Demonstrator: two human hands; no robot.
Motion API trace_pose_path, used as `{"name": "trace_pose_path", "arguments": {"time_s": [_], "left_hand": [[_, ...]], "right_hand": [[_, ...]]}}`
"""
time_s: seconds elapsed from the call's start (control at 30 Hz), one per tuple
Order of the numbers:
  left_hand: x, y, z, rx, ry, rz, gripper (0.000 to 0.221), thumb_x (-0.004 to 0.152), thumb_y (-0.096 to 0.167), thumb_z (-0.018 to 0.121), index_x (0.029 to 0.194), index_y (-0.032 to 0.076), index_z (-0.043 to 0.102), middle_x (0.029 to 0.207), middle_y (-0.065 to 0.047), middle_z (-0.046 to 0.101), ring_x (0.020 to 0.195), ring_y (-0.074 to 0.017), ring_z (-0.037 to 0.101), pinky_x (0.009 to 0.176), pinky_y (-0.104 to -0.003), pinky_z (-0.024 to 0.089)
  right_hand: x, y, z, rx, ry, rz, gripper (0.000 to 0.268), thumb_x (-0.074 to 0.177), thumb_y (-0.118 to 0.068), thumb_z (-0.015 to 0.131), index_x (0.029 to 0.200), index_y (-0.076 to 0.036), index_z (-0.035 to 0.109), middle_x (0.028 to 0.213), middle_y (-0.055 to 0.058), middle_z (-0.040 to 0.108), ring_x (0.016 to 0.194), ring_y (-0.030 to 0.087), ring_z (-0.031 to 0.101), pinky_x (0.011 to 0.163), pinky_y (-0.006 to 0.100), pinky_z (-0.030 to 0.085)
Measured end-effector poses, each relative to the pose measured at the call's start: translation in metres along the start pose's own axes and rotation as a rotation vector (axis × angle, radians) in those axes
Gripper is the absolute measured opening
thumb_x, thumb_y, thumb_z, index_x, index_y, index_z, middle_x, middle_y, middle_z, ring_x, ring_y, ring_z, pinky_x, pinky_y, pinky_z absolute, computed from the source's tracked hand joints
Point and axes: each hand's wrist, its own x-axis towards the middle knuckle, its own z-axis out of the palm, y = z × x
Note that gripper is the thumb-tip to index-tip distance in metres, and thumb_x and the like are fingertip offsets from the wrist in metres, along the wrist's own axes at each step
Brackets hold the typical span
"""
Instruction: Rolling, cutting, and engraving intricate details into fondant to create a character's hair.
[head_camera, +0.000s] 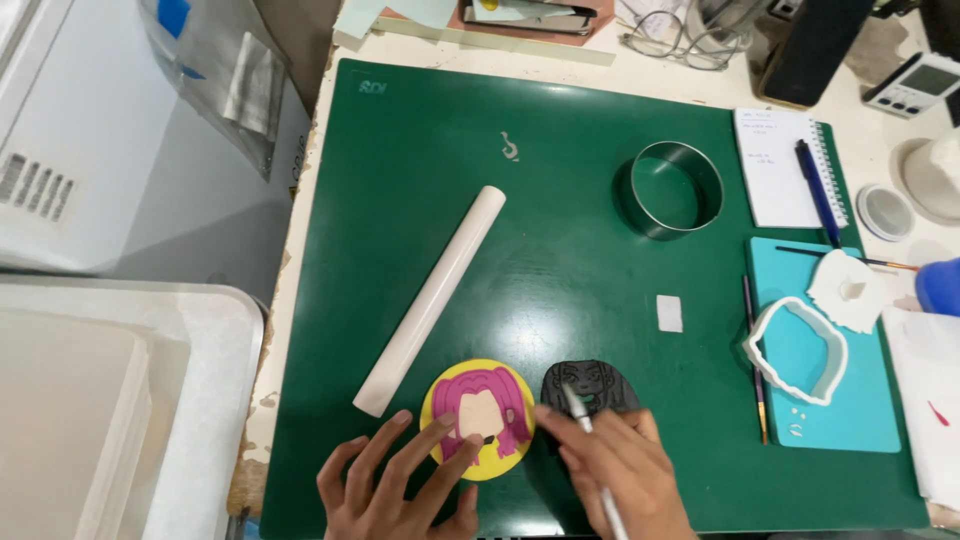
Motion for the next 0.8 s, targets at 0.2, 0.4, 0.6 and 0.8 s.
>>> {"name": "trace_pose_path", "arguments": {"time_s": [0.2,0.4,0.6,0.8], "left_hand": [[-0.011,-0.004,0.005,0.03,-0.11,-0.002,0.052,0.076,0.063,0.071,0.125,0.043,0.071,0.128,0.011,0.067,0.122,-0.0186,0.063,0.093,-0.046,0.05],[-0.011,-0.004,0.007,0.048,-0.123,-0.028,0.062,0.074,0.071,0.071,0.127,0.039,0.07,0.13,0.004,0.066,0.122,-0.0178,0.063,0.096,-0.046,0.053],[-0.003,0.0,0.006,0.024,-0.06,-0.04,0.05,0.076,0.066,0.069,0.117,0.038,0.077,0.126,0.005,0.067,0.12,-0.018,0.063,0.096,-0.047,0.054],[-0.004,0.002,0.004,0.074,-0.102,-0.046,0.051,0.076,0.068,0.066,0.118,0.04,0.076,0.13,0.005,0.065,0.126,-0.0183,0.06,0.099,-0.048,0.053]], "right_hand": [[-0.021,0.049,-0.066,-0.103,0.286,0.575,0.037,0.114,-0.019,0.039,0.113,0.002,0.069,0.096,0.014,0.076,0.072,0.021,0.074,0.085,0.034,0.058],[-0.085,0.105,-0.138,-0.642,0.192,0.724,0.009,0.121,-0.023,0.07,0.124,-0.02,0.079,0.084,0.001,0.061,0.084,0.028,0.056,0.088,0.039,0.047],[-0.088,0.122,-0.145,-0.598,-0.111,0.894,0.01,0.096,-0.03,0.075,0.101,-0.027,0.083,0.057,0.004,0.061,0.062,0.026,0.056,0.087,0.038,0.049],[-0.088,0.133,-0.138,-0.595,-0.054,0.736,0.017,0.09,-0.026,0.081,0.107,-0.025,0.083,0.065,0.004,0.07,0.062,0.026,0.053,0.082,0.037,0.045]]}}
